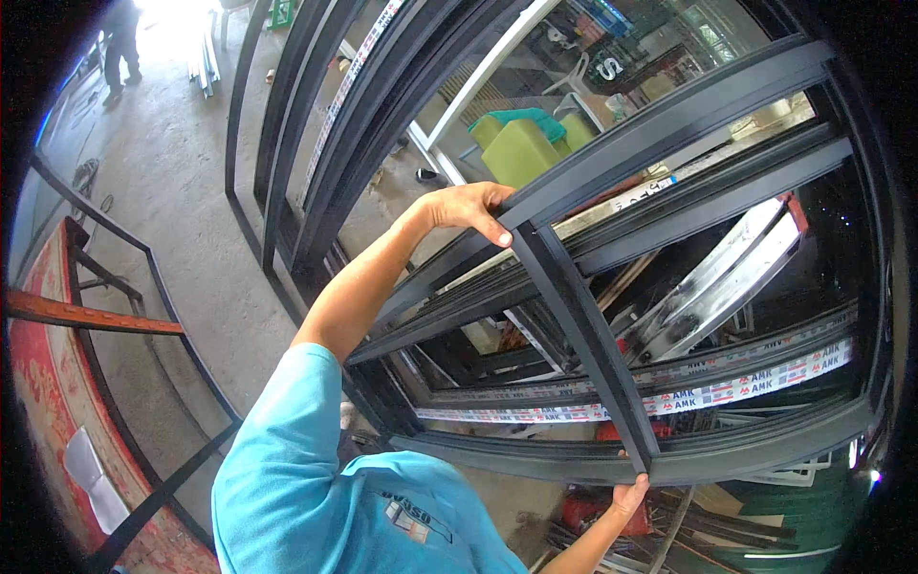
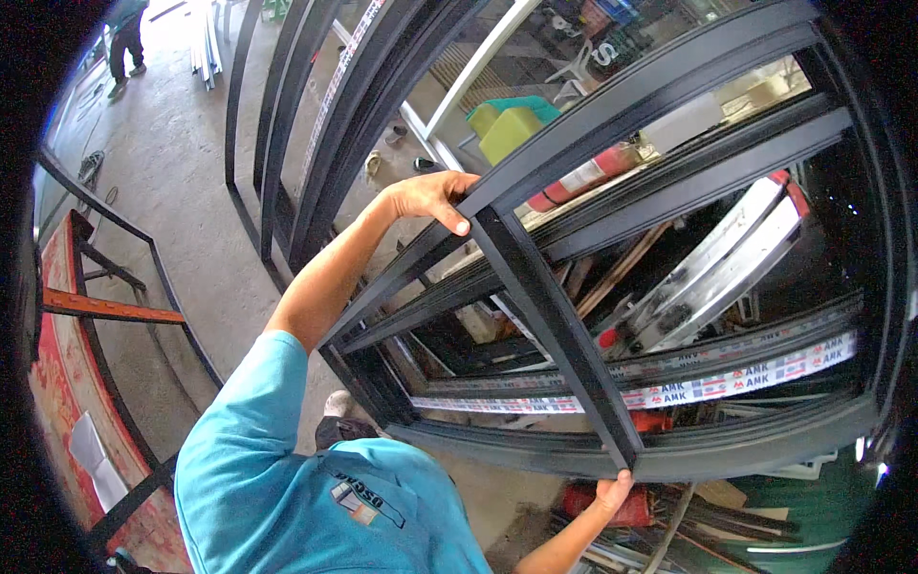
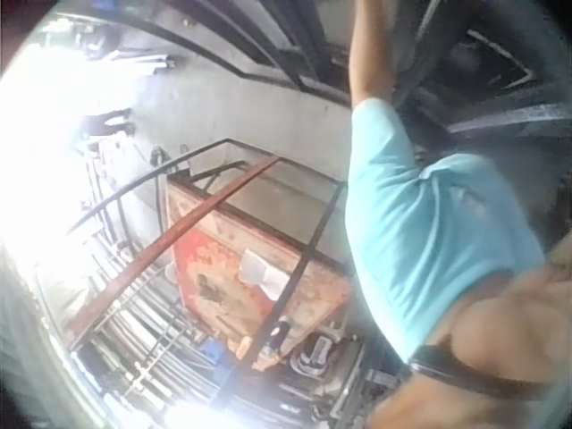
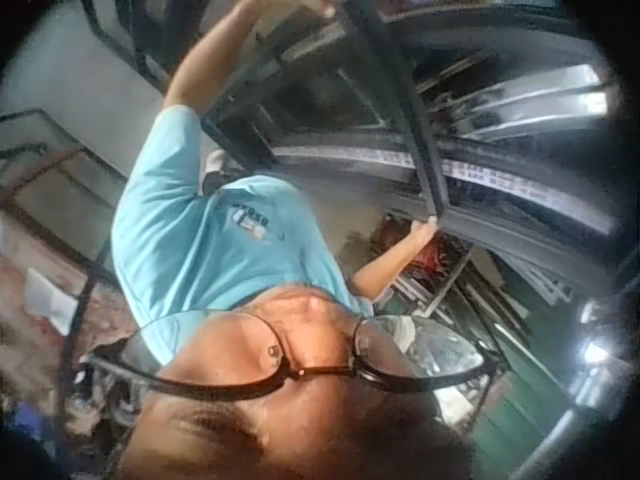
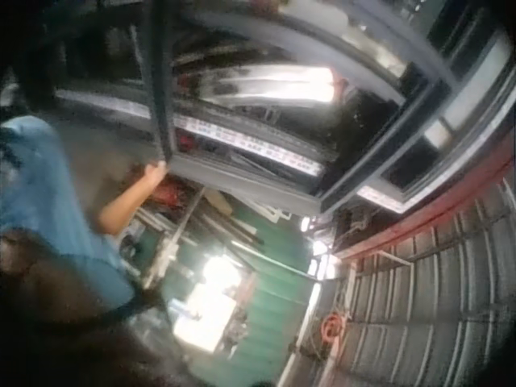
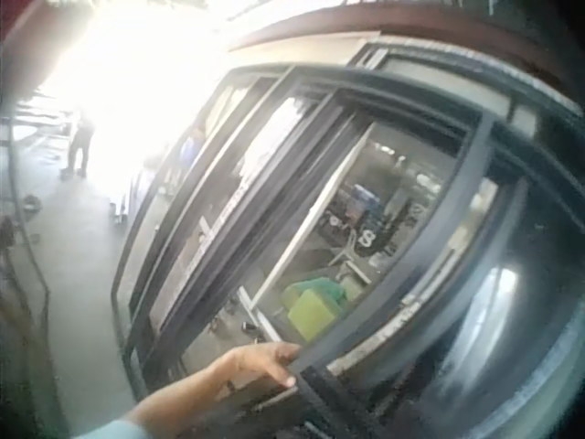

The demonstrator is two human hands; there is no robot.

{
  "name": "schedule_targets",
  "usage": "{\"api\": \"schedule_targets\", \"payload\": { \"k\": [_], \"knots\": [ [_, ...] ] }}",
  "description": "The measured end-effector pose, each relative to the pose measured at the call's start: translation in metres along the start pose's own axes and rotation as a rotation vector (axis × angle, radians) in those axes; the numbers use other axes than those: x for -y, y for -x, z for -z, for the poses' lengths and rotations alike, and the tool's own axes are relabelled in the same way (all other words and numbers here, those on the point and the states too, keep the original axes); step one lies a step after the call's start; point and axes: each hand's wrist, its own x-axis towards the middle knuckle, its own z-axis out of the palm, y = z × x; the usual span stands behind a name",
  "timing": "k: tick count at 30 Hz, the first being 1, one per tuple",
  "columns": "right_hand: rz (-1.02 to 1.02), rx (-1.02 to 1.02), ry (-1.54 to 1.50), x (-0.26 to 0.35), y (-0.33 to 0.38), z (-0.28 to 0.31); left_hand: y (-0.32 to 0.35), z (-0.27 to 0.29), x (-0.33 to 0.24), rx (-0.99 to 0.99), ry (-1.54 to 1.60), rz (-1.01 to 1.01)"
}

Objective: The person uses a miter saw to cut a metal frame profile and then fits the cut piece into a larger window frame structure. They repeatedly adjust and align the frame components to ensure a proper fit within the assembly.

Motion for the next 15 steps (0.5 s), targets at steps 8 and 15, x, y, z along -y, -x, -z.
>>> {"api": "schedule_targets", "payload": {
  "k": [8,15],
  "knots": [
    [-0.026,-0.021,0.013,0.002,0.007,0.011,-0.001,-0.011,0.004,-0.145,0.016,0.003],
    [-0.043,-0.016,0.017,0.0,0.006,0.014,-0.002,-0.009,0.008,-0.14,0.075,-0.046]
  ]
}}
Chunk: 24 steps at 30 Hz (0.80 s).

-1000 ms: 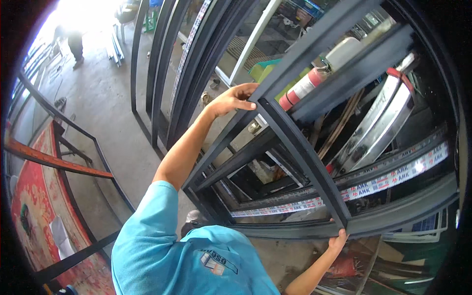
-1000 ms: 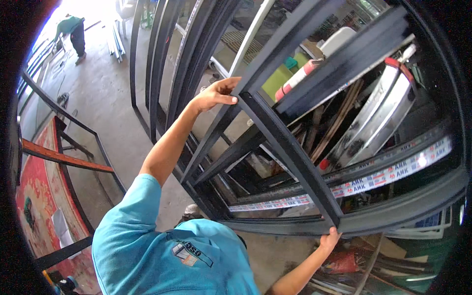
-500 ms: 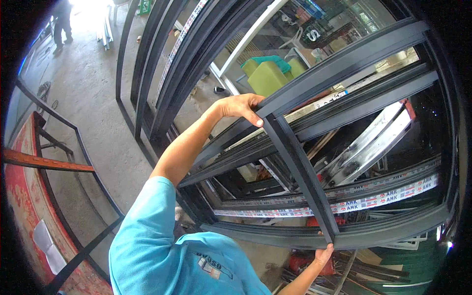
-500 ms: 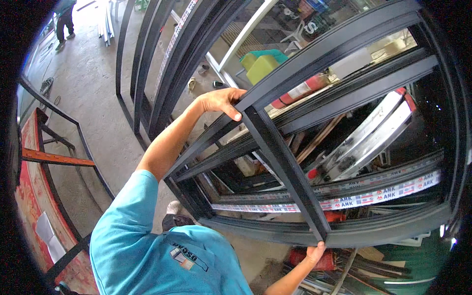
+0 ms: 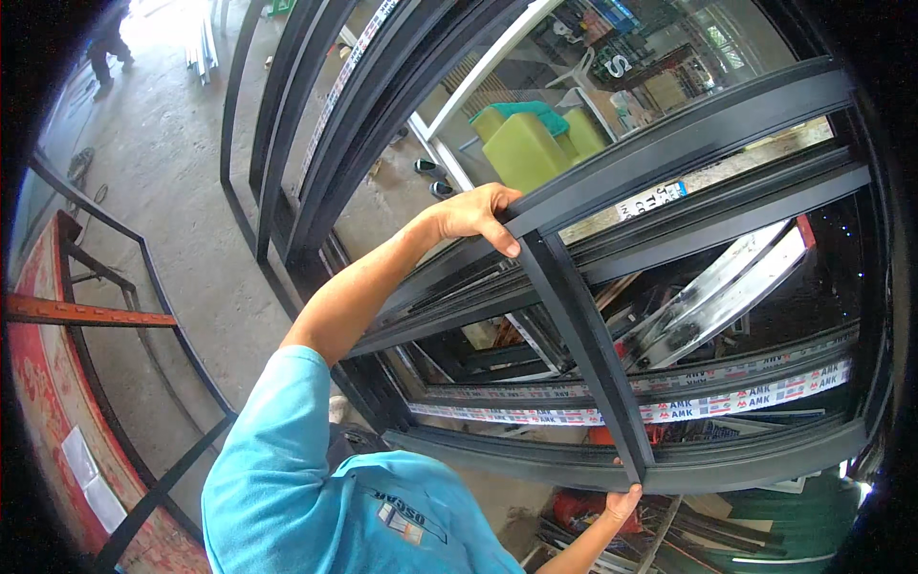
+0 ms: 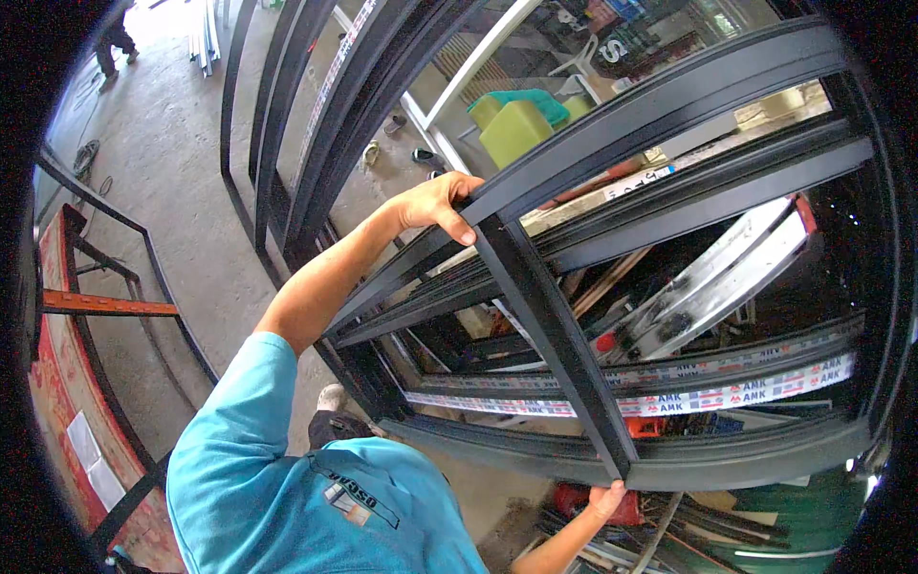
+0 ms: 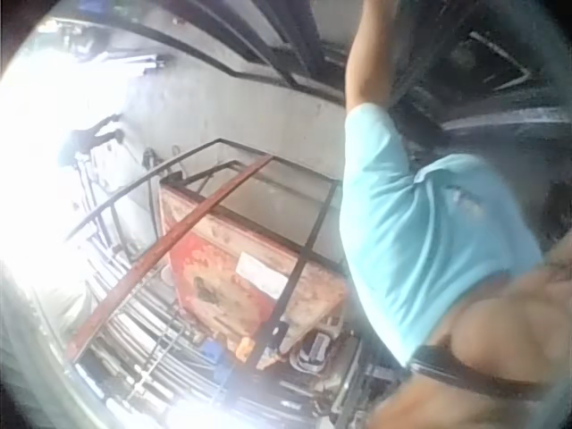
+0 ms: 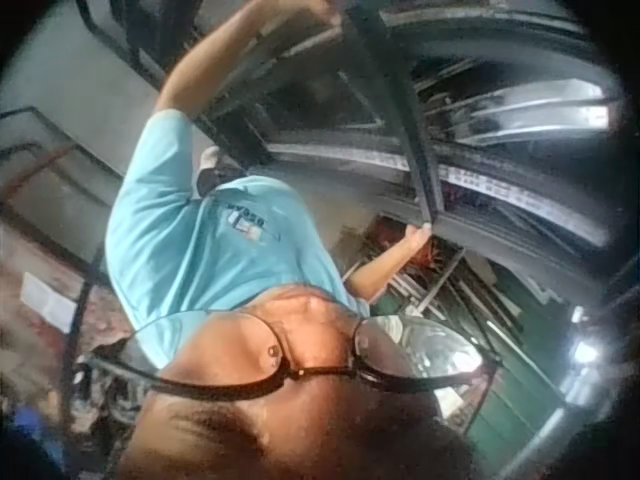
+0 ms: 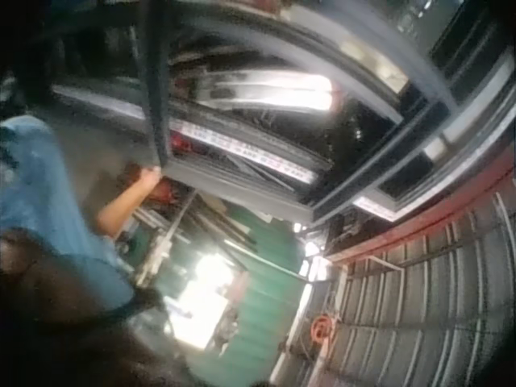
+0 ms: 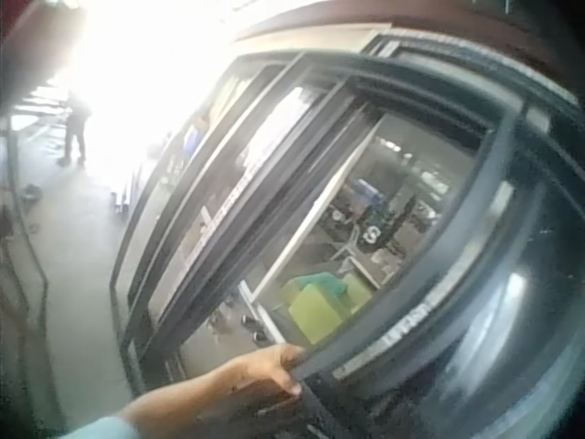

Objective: The person uses a miter saw to cut a metal frame profile and then fits the cut piece into a larger window frame structure. They repeatedly adjust and align the frame components to ensure a proper fit within the assembly.

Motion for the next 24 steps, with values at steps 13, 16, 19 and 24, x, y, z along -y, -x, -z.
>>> {"api": "schedule_targets", "payload": {
  "k": [13,16,19,24],
  "knots": [
    [-0.043,0.021,-0.001,0.008,0.003,-0.01,-0.001,0.002,0.006,-0.008,0.055,0.072],
    [-0.03,-0.004,0.034,0.007,0.002,-0.013,0.0,0.003,0.008,-0.002,0.046,0.073],
    [-0.033,-0.005,0.064,0.009,0.003,-0.023,0.0,0.002,0.008,0.0,0.057,0.047],
    [0.001,0.001,0.076,0.011,0.003,-0.027,0.002,0.0,0.003,0.024,0.071,0.034]
  ]
}}
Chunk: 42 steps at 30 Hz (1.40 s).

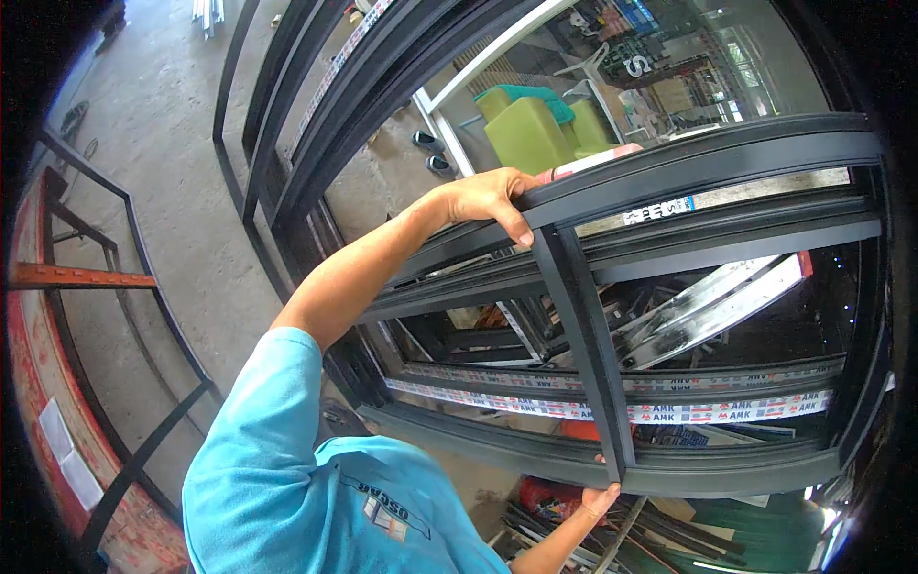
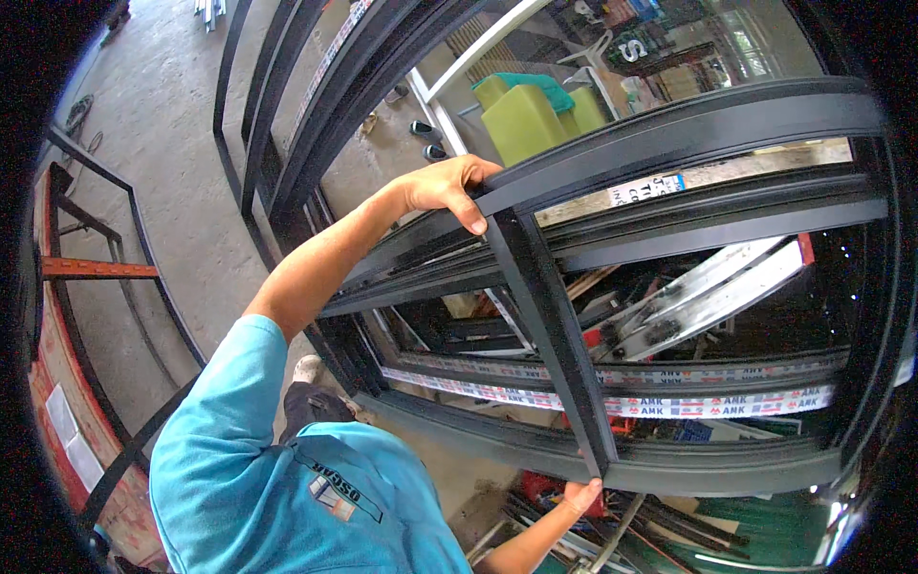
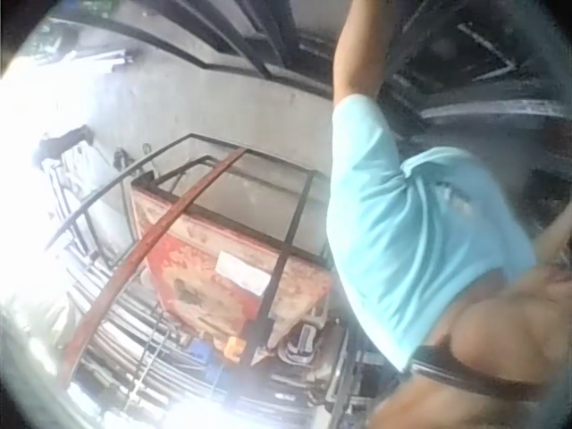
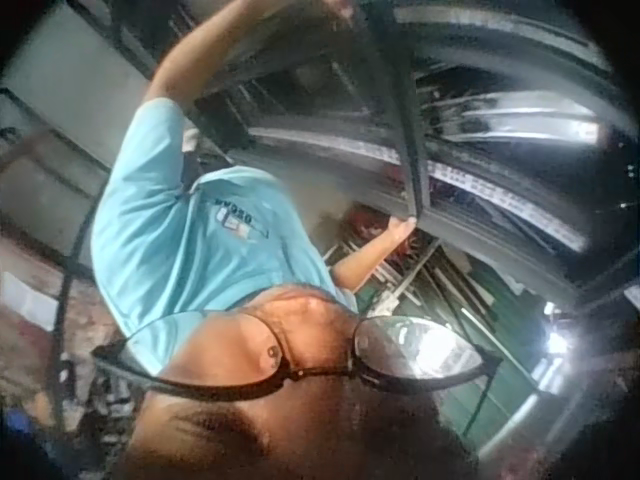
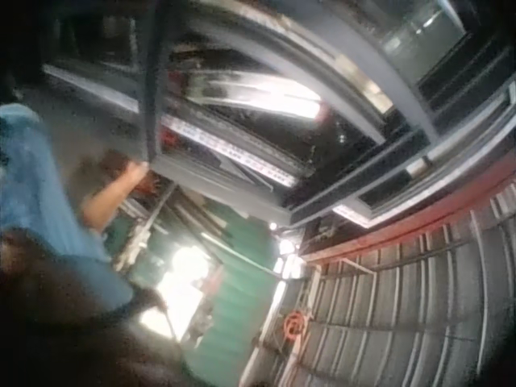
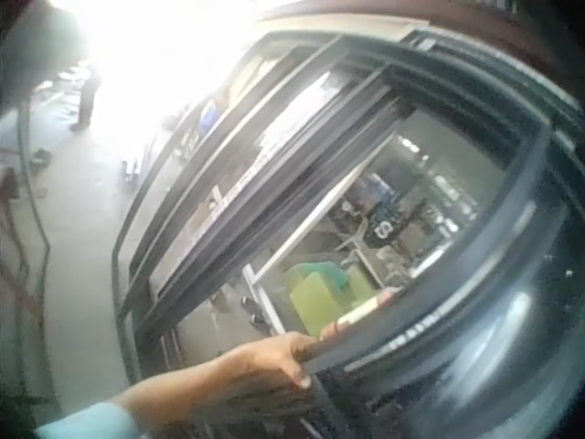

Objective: The person uses a miter saw to cut a metal frame profile and then fits the cut piece into a larger window frame structure. They repeatedly adjust and align the frame components to ensure a proper fit within the assembly.

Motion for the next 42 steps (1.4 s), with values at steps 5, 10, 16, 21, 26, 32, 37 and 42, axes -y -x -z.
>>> {"api": "schedule_targets", "payload": {
  "k": [5,10,16,21,26,32,37,42],
  "knots": [
    [-0.016,0.006,-0.029,0.001,-0.001,-0.004,0.004,-0.011,-0.01,-0.028,0.023,-0.073],
    [-0.025,0.009,-0.018,0.005,-0.001,-0.012,0.006,-0.007,-0.002,-0.077,-0.059,-0.112],
    [-0.04,0.018,0.002,-0.001,-0.004,0.003,0.012,-0.006,0.006,-0.171,-0.147,-0.145],
    [0.004,0.038,0.04,0.001,-0.006,-0.006,0.007,-0.004,0.011,-0.207,-0.245,-0.043],
    [-0.002,0.122,0.002,0.002,-0.005,0.006,0.0,0.002,0.009,-0.218,-0.265,0.061],
    [0.049,0.12,0.021,-0.001,-0.014,0.002,-0.021,0.017,0.01,-0.225,-0.179,0.064],
    [0.047,0.123,0.04,0.003,-0.006,-0.009,-0.007,0.0,-0.012,-0.154,-0.145,0.077],
    [0.058,0.016,0.002,-0.001,-0.01,-0.006,-0.019,0.009,-0.001,-0.058,-0.104,0.062]
  ]
}}
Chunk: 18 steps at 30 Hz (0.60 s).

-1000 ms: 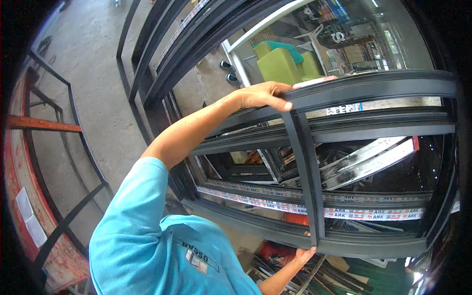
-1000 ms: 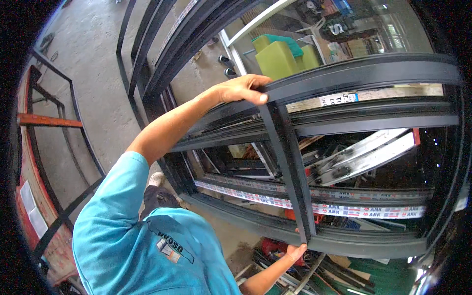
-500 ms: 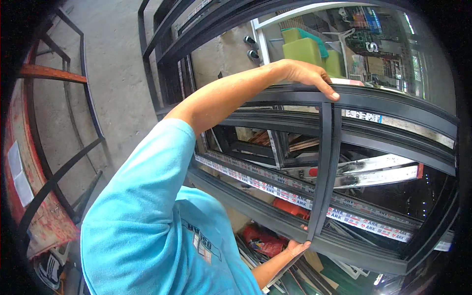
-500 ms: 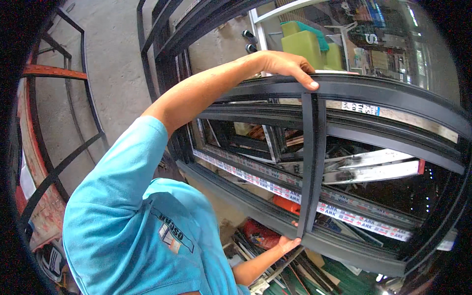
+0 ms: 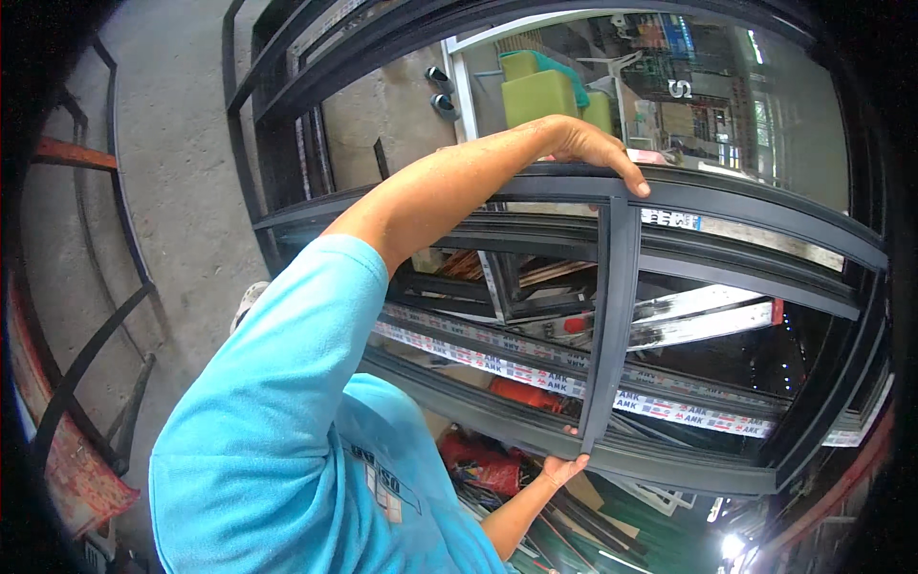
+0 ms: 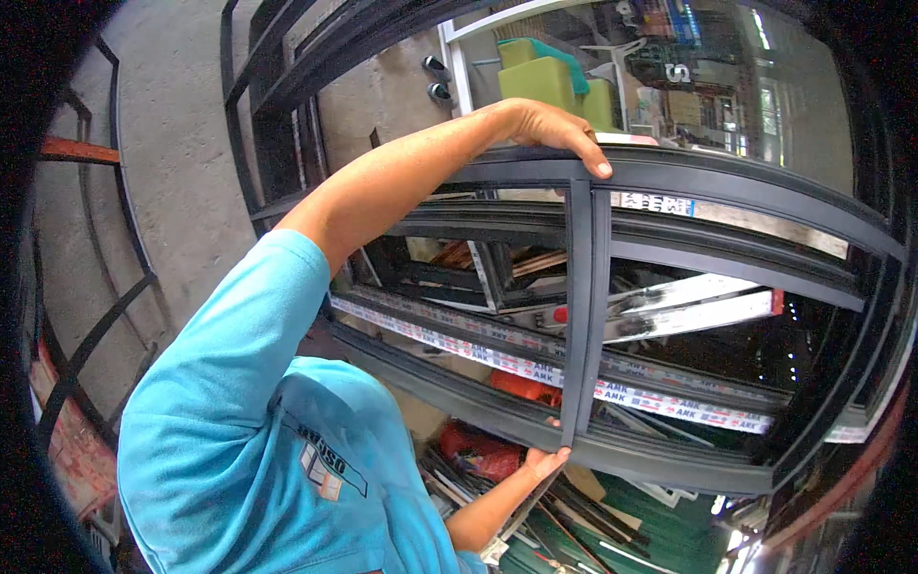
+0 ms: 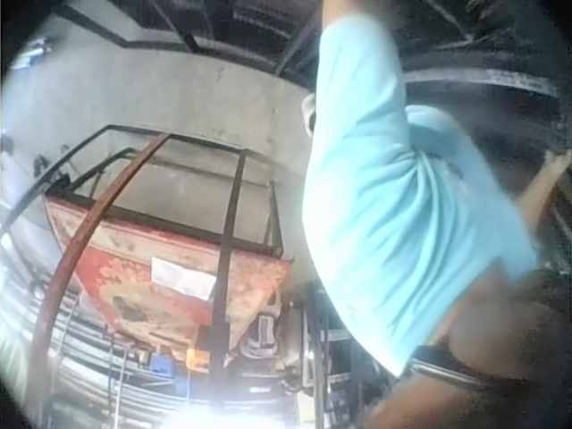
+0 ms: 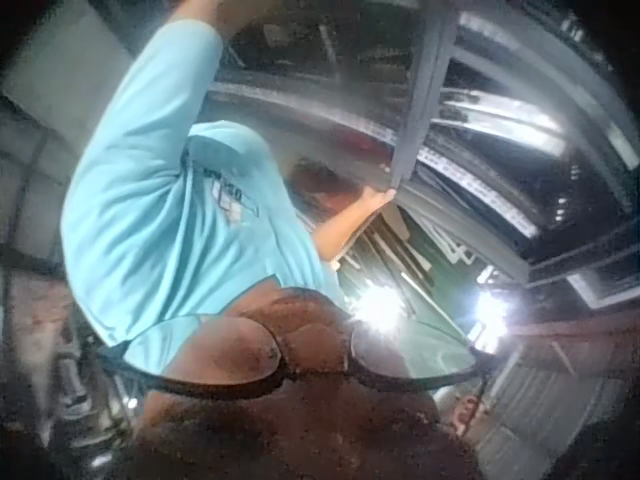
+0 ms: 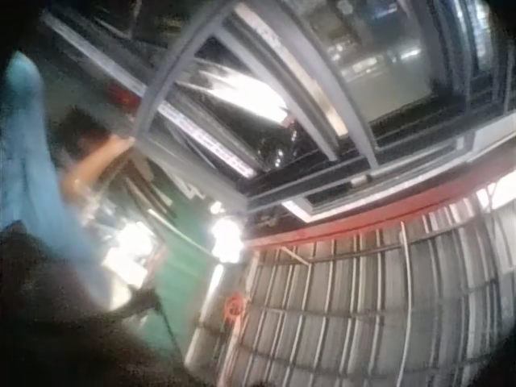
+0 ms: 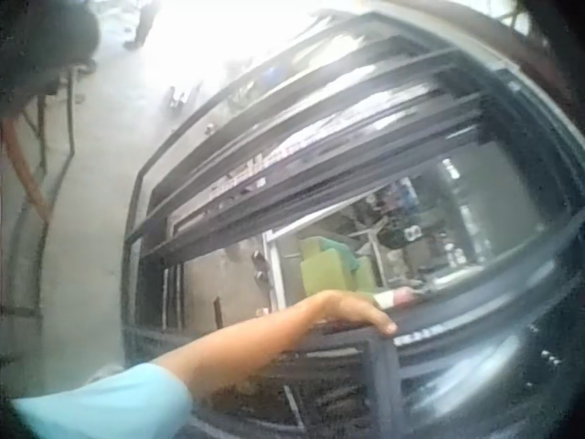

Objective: The person uses a miter saw to cut a metal frame profile and then fits the cut piece into a larger window frame structure. They repeatedly adjust and align the frame components to ensure a proper fit within the assembly.

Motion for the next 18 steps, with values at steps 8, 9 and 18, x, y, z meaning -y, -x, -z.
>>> {"api": "schedule_targets", "payload": {
  "k": [8,9,18],
  "knots": [
    [-0.053,0.059,-0.031,0.004,0.002,-0.003,-0.008,0.004,0.01,0.027,-0.029,-0.058],
    [-0.052,0.064,-0.048,0.004,0.003,-0.012,-0.009,0.005,0.011,0.027,-0.037,-0.041],
    [-0.033,0.031,-0.053,0.001,0.011,-0.001,0.017,-0.011,-0.011,-0.018,-0.037,0.044]
  ]
}}
